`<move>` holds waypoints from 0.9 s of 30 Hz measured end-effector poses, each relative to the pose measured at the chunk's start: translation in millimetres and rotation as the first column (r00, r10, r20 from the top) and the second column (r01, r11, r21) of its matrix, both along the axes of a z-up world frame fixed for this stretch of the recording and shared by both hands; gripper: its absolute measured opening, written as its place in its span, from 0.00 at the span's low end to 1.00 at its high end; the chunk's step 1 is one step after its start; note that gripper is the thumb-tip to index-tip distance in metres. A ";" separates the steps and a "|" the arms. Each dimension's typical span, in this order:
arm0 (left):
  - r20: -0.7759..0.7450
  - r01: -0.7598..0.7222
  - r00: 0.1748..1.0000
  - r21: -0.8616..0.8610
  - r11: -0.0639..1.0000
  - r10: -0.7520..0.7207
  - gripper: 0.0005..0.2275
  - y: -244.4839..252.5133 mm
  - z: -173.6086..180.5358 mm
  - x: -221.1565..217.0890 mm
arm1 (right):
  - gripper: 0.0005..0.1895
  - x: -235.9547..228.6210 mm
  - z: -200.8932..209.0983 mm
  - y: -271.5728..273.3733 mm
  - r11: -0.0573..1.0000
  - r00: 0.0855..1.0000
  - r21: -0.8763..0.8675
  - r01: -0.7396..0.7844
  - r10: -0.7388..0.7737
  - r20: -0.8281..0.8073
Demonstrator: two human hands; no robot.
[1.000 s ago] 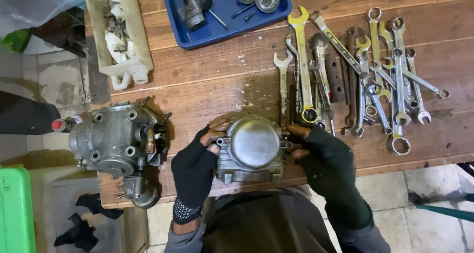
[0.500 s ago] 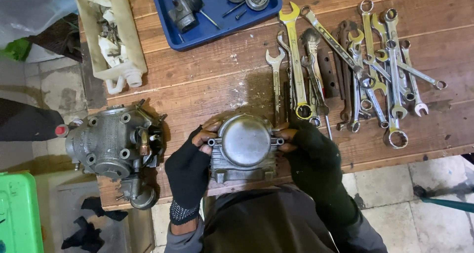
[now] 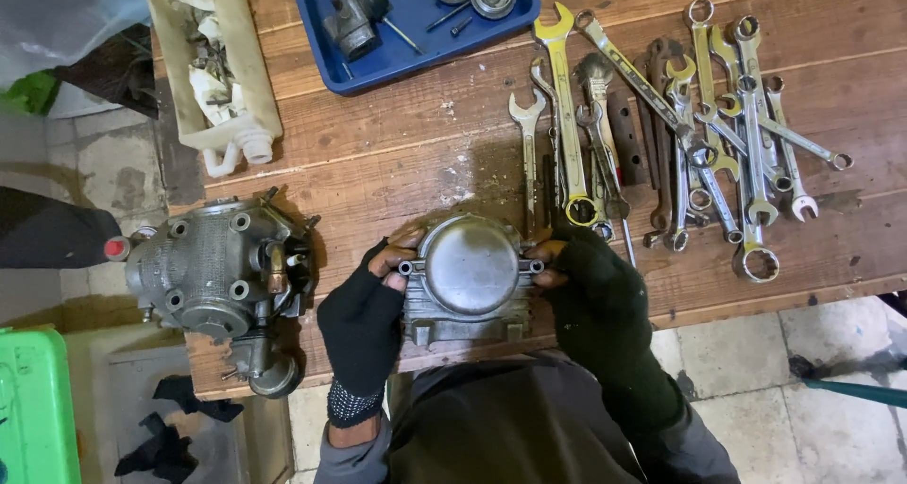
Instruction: The person assembles a small engine by hand, placing a gear into the crankcase and then fitting a circular metal cover over the opening. The person rotates the assembled unit to check the fit and alignment of the cover.
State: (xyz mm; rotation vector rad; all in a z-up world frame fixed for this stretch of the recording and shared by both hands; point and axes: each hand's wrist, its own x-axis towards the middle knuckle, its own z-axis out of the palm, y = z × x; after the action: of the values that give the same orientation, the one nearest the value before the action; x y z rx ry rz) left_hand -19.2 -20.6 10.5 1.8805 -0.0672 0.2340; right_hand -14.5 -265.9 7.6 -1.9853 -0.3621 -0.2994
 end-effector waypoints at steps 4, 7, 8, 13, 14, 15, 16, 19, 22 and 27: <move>0.016 0.029 0.999 -0.040 0.999 -0.029 0.13 0.8 -0.6 1.5 | 0.11 -1.5 -0.8 2.5 0.997 0.999 -0.056 0.048 -0.048 -0.013; 0.031 0.021 0.999 0.022 1.000 -0.021 0.11 0.1 1.1 1.3 | 0.08 -2.3 0.5 4.1 0.998 0.997 -0.009 0.063 -0.063 -0.033; 0.041 0.018 0.999 0.019 1.000 -0.019 0.12 0.5 -0.2 0.6 | 0.07 -2.0 1.5 4.5 0.998 0.998 -0.025 0.061 -0.061 0.004; 0.096 0.004 0.995 -0.312 0.950 0.028 0.06 -10.1 3.4 5.5 | 0.07 0.6 -1.8 8.5 0.989 0.994 0.109 0.102 -0.105 0.026; 0.093 0.002 0.995 -0.328 0.945 0.030 0.06 -9.5 1.9 5.3 | 0.07 0.0 -2.4 8.2 0.988 0.994 0.116 0.102 -0.106 0.031; 0.091 -0.001 0.995 -0.345 0.939 0.034 0.06 -9.2 0.2 5.0 | 0.08 -0.5 -3.1 7.7 0.987 0.994 0.122 0.101 -0.106 0.037; 0.091 -0.003 0.995 -0.345 0.938 0.037 0.06 -6.8 -0.5 4.6 | 0.08 0.1 0.3 8.6 0.988 0.994 0.121 0.098 -0.103 0.037; 0.057 -0.024 0.998 -0.265 0.964 0.040 0.06 -2.2 -1.0 3.0 | 0.07 0.4 8.3 10.6 0.989 0.994 0.096 0.112 -0.112 0.003; 0.059 -0.032 0.997 -0.249 0.968 0.049 0.06 -3.7 3.8 2.9 | 0.06 -0.7 12.2 11.1 0.989 0.990 0.045 0.142 -0.141 -0.024; 0.077 -0.029 0.996 -0.268 0.963 0.051 0.06 -2.3 -3.8 2.0 | 0.07 -9.4 5.2 9.8 0.982 0.984 -0.054 0.180 -0.179 0.018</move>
State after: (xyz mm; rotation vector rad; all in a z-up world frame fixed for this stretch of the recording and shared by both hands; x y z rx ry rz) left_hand -17.2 -22.9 6.7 1.6041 -0.0518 0.3329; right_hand -23.9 -256.1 12.9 -2.0751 -0.2010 -0.4203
